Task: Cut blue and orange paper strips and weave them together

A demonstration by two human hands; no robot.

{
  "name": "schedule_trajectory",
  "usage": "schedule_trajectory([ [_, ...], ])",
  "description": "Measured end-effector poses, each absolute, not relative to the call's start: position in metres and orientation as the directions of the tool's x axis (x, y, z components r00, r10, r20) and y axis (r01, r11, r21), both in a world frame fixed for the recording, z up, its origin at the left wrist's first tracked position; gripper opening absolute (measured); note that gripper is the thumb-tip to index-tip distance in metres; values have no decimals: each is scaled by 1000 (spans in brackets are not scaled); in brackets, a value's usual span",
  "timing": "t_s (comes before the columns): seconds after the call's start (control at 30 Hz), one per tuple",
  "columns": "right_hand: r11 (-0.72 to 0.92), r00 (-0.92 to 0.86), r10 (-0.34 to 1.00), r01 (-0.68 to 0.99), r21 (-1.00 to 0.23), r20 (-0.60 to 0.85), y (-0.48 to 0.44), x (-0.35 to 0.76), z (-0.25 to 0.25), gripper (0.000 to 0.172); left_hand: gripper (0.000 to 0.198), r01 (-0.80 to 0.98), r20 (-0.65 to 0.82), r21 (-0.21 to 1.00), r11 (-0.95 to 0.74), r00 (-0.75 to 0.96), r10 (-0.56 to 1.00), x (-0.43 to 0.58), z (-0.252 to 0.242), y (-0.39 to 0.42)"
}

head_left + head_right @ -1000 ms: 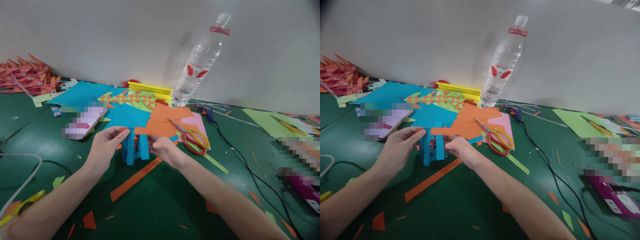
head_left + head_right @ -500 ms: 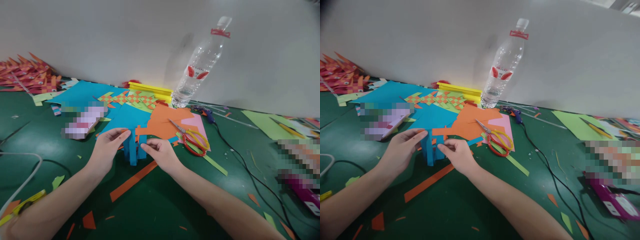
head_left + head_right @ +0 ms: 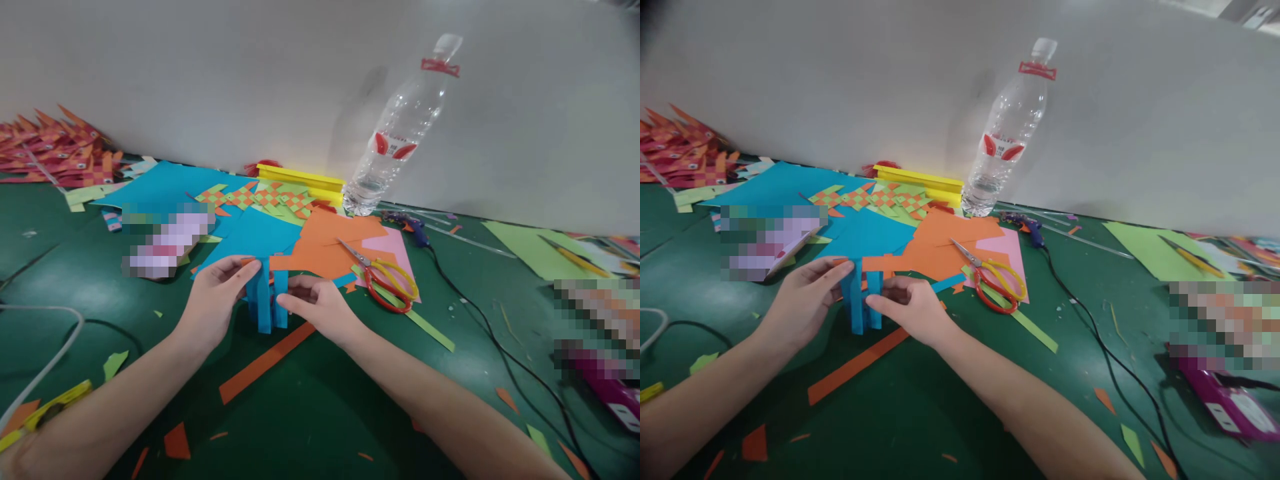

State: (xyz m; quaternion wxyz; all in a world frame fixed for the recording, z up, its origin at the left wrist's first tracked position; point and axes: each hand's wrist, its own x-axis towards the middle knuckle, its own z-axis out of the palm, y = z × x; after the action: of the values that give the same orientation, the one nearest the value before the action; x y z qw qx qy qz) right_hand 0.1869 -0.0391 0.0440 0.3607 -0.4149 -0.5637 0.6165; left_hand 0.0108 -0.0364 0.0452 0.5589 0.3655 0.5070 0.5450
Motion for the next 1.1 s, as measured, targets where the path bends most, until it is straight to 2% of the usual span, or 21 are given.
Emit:
schedule_trajectory([
  [0.07,-128,-386,917,-47,-991,-100,-39,186,45,37,34,-232,-162,963,135,-103,981,12,46,-37],
  [0.13,-118,-349,933,-58,-991,-91,-39,186,44,38,35,-210,-167,967,141,-110,980,13,46,-38],
  [0.27,-31,-257,966,25,-999,-36,-40,186,38,31,35,-142,-141,982,123,-123,982,13,44,-40],
  [0.4,18,-238,971,95,-995,-5,-40,187,33,30,30,-72,-92,994,83,-129,987,15,43,-42],
  [0.67,74,-271,963,230,-970,9,-43,187,41,29,26,-93,-87,993,75,-129,988,20,47,-45],
  [0.8,76,-321,947,182,-980,14,-43,188,40,31,30,-170,-103,982,79,-134,986,19,44,-43],
  [0.9,13,-342,939,102,-995,-23,-40,189,40,30,32,-226,-146,968,113,-133,980,18,42,-41],
  [1.0,-74,-334,941,-56,-996,-51,-36,192,46,45,32,-243,-152,963,118,-125,980,18,43,-41],
  [1.1,-62,-259,965,-123,-990,-28,-33,196,55,52,32,-208,-132,972,106,-116,984,20,45,-43],
])
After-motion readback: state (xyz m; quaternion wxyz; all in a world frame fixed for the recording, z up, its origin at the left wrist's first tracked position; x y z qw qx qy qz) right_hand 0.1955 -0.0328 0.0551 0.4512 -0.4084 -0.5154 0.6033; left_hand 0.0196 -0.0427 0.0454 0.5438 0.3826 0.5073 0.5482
